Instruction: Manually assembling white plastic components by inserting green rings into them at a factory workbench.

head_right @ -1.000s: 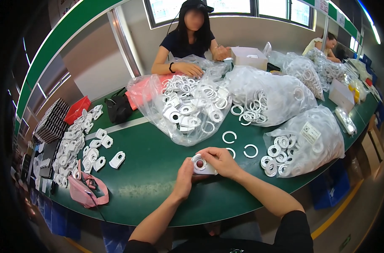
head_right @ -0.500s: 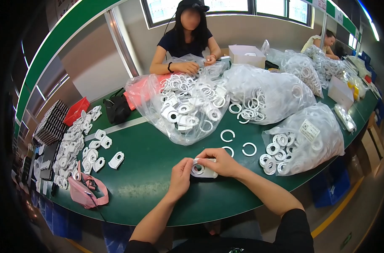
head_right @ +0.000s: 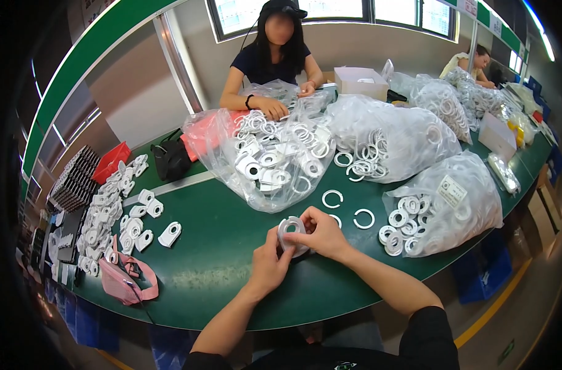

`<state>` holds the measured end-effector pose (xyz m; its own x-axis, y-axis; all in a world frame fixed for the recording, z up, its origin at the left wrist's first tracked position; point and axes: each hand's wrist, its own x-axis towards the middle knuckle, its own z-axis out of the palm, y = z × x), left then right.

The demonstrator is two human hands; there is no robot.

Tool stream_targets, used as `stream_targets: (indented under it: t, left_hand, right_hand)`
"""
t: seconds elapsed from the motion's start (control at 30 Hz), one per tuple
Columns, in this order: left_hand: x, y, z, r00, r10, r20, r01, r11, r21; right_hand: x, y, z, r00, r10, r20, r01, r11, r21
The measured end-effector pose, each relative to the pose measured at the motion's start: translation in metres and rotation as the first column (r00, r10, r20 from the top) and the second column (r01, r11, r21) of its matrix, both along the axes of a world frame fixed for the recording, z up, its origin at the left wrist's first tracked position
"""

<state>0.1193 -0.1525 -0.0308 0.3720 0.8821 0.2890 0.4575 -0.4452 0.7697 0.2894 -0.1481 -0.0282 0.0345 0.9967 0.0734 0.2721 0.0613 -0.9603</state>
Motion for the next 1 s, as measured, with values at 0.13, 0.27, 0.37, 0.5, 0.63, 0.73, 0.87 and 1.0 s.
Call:
stream_targets:
  t: [0.13, 0.27, 0.37, 0.5, 0.63, 0.73, 0.87, 1.0]
  left_hand:
    - [-0.006, 0.007, 0.001, 0.998, -0.051, 0.043, 0.053, 0.997, -0.052]
    - [-0.017, 0.022, -0.008, 0.913, -0.01, 0.408, 0.157, 0.931, -0.33]
    - [-0.052, 0.047, 0.016, 0.756, 0.313, 0.574, 0.008, 0.874, -0.486]
    - [-0.143, 0.094, 0.026, 0.326, 0.496, 0.805, -0.19, 0.868, -0.458]
    - [-0.166, 0.121, 0.031, -0.043, 0.613, 0.789, -0.346, 0.732, -0.588]
    - [-0.135, 0.124, 0.022, 0.312, 0.591, 0.744, -0.442, 0.783, -0.437]
    - [-0.056, 0.134, 0.03, 0.952, 0.181, 0.248, -0.214, 0.97, 0.115]
    - [0.001, 0.164, 0.015, 0.992, 0.048, -0.116, 0.009, 0.897, 0.441]
  right_hand:
    - [0.01, 0.0, 0.004, 0.996, 0.083, 0.045, -0.089, 0.985, 0.145]
    - [0.028, 0.006, 0.01, 0.923, 0.107, 0.369, -0.15, 0.984, 0.091]
    - [0.055, 0.003, 0.029, 0.899, -0.034, 0.436, -0.043, 0.985, 0.166]
    - [0.117, -0.008, 0.037, 0.731, -0.084, 0.677, 0.07, 0.996, 0.048]
    - [0.159, -0.024, 0.038, 0.693, -0.076, 0.717, 0.238, 0.963, -0.127]
    - [0.174, -0.031, 0.035, 0.748, -0.073, 0.66, 0.205, 0.971, -0.125]
    - [0.178, -0.031, 0.03, 0.777, -0.099, 0.621, 0.249, 0.955, -0.16]
    - [0.175, -0.027, 0.03, 0.753, -0.112, 0.648, 0.278, 0.947, -0.16]
